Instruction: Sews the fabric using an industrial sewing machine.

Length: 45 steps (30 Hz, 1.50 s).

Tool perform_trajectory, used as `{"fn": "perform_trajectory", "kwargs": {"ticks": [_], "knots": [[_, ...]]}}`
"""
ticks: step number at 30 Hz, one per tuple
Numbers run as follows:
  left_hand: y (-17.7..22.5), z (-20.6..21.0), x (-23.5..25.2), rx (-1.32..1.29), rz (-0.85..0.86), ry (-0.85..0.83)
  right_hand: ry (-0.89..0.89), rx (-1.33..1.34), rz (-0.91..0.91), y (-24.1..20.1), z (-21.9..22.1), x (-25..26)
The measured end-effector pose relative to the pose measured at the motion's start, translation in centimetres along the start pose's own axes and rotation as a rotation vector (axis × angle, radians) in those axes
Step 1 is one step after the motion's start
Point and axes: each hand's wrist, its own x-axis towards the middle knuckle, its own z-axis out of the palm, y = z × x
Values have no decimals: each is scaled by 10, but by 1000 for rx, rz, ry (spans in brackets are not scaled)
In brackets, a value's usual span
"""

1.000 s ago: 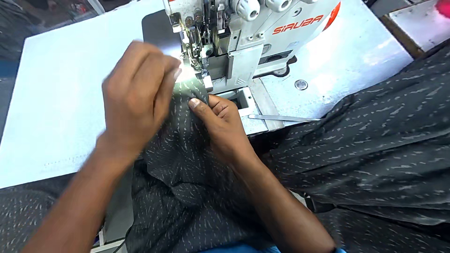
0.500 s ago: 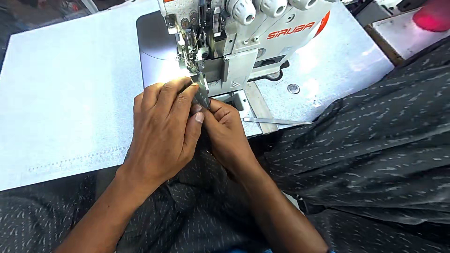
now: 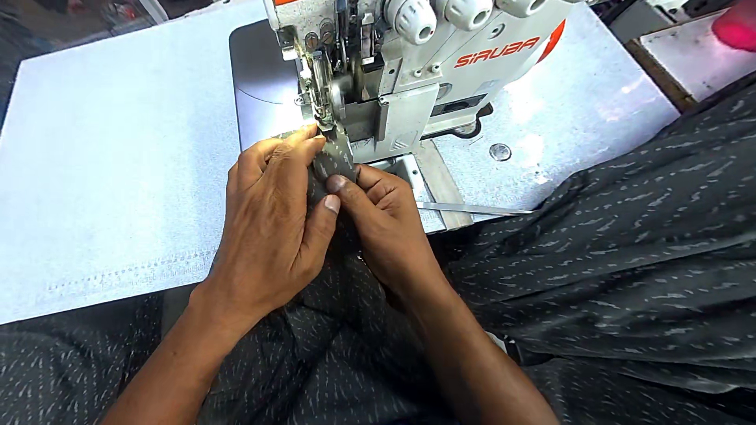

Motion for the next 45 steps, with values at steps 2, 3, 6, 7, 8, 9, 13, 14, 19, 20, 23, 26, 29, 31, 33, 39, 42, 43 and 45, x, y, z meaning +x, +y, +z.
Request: {"fn": "perform_trajectory", "kwargs": {"ticks": [2,3,6,7,8,9,13,14,19,20,23,26,29,31,33,39,42,43,45], "knots": [[-8,0,3,-11,-4,-5,-2,-16,3,-2,0,1],[-14,-2,7,-11,-6,-13,-8,-24,3,-3,0,1],[-33,-7,23,-30,-28,-61,-5,-47,17,-6,0,1],[-39,-10,30,-53,-33,-77,2,-55,13,-6,0,1],[-43,-12,34,-89,-32,-88,10,-65,6,-6,0,0],[-45,-15,32,-135,-29,-86,15,-81,-5,-5,0,-3],[-45,-23,-51,-211,-202,8,-45,-205,1,-7,-15,-28],[-52,-17,-74,-157,-283,-15,-67,-235,20,-8,-20,-28],[-70,-21,-133,26,-402,-38,-196,-212,77,-13,-35,-19],[-73,-26,-136,1,-404,-10,-212,-203,91,-14,-36,-25],[-84,-51,-136,-165,-465,79,-265,-160,145,-13,-39,-40],[-95,-73,-121,-349,-514,148,-287,-119,156,-6,-37,-40],[-105,-92,-111,-414,-476,205,-289,-129,167,-5,-33,-55],[-111,-99,-105,-354,-468,215,-287,-117,170,1,-37,-64],[-114,-94,-100,-75,-438,173,-284,-125,177,11,-40,-68],[-72,-39,-128,35,-308,-76,-291,-202,191,20,-49,-87],[-87,-22,-140,70,-268,-49,-341,-165,209,24,-54,-85],[-88,-24,-141,36,-254,-33,-357,-135,204,24,-54,-86],[-87,-32,-141,-24,-237,-11,-356,-91,184,24,-53,-93]]}}
